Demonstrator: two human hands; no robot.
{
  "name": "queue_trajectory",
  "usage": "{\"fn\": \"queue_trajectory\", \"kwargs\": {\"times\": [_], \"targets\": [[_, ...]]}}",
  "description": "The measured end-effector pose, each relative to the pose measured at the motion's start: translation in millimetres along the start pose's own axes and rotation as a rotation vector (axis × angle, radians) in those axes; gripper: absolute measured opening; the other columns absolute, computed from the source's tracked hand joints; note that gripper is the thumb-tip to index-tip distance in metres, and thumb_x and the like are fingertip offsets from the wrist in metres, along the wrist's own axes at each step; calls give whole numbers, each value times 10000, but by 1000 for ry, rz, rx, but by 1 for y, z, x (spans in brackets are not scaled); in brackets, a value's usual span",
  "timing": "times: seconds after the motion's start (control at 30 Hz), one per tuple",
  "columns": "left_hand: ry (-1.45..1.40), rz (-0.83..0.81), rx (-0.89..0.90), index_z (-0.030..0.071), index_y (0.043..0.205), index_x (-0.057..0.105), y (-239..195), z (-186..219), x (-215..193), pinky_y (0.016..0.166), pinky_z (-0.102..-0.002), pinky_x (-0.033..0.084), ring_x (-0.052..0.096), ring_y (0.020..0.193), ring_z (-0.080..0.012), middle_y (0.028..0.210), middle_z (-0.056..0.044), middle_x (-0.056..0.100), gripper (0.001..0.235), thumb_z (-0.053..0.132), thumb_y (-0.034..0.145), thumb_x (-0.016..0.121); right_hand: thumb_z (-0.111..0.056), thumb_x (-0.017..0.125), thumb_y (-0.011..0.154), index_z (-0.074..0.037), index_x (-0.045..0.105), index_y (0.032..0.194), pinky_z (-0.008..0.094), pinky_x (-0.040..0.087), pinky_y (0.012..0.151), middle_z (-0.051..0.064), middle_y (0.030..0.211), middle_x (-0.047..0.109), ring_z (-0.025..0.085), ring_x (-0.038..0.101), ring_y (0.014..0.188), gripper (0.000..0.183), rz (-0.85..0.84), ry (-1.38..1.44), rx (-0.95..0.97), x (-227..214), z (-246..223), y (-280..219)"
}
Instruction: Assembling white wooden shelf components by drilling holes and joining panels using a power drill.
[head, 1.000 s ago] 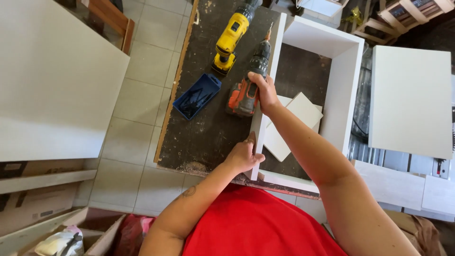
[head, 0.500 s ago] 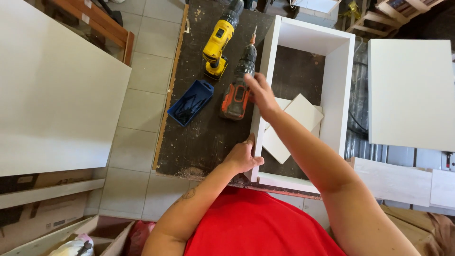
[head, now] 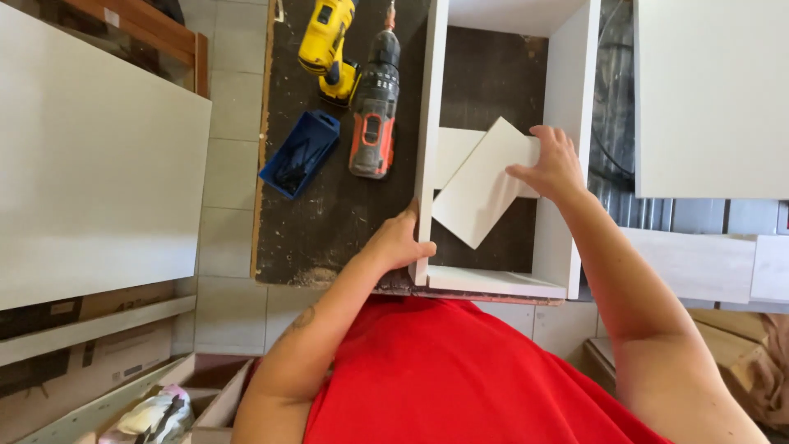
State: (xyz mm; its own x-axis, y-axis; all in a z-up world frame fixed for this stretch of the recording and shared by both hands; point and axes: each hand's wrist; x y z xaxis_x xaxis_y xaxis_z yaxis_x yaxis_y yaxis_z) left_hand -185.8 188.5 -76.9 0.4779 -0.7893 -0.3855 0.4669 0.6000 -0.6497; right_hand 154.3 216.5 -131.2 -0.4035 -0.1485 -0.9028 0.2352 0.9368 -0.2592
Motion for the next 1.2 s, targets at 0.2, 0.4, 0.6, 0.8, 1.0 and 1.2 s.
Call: {"fn": "queue_trajectory", "kwargs": {"times": [0.2, 0.4, 0.6, 0.8, 1.0, 1.2], "targets": [[-27, 65, 26, 25, 1645, 326, 2, -9, 5, 1194, -522, 486, 538, 1426, -416, 1582, -208, 530, 1134, 546, 742, 773, -337, 1001, 599, -179, 373, 1663, 598, 430, 1202, 163, 1667, 337, 436, 345, 1530, 1245, -185, -305, -254, 16, 4, -14], [-38, 159, 19, 5, 1580, 437, -5, 3, 5, 1174, -539, 491, 552, 1408, -437, 1527, -232, 582, 1030, 546, 781, 795, -309, 1104, 337, -351, 279, 1671, 604, 149, 1317, 37, 1804, 175, 343, 127, 1661, 1568, -133, -788, -908, 56, 8, 7], [-107, 283, -14, 67, 1534, 494, 0, 3, 10, 1154, -525, 504, 575, 1390, -405, 1481, -193, 623, 859, 535, 866, 764, -283, 1014, 363, -333, 360, 1634, 689, 117, 1303, 57, 1680, 374, 271, 301, 1599, 1430, -240, -757, -1041, 56, -16, 24], [-170, 385, 18, 66, 1468, 540, 1, -9, 23, 1118, -542, 526, 605, 1347, -415, 1409, -208, 661, 791, 599, 916, 733, -324, 990, 303, -198, 492, 1594, 711, 322, 1216, 196, 1524, 528, 427, 451, 1477, 1389, -102, -257, -1034, -15, -27, 7], [-126, 443, 81, 63, 1451, 536, 18, -29, 43, 1094, -552, 538, 611, 1323, -446, 1408, -236, 640, 756, 520, 886, 744, -468, 1000, 426, -134, 279, 1671, 584, 414, 1160, 122, 1438, 524, 305, 495, 1339, 1477, -204, 693, -693, -64, -17, -5], [-228, 511, 118, 58, 1505, 505, -5, -4, 34, 1181, -545, 465, 524, 1424, -443, 1497, -232, 567, 936, 618, 824, 817, -474, 833, 774, -57, 568, 1426, 550, 626, 912, 59, 1072, 676, 215, 650, 984, 818, -449, 1513, -627, -36, -46, -75]]}}
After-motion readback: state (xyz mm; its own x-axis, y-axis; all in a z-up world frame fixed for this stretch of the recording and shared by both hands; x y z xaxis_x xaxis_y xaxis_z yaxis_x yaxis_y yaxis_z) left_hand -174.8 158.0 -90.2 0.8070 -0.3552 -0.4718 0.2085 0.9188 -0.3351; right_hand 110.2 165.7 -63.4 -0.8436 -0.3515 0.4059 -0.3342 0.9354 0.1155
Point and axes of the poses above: each hand's wrist, its own y-axis towards the middle knuckle, its own x-axis out of the palm, z = x × y
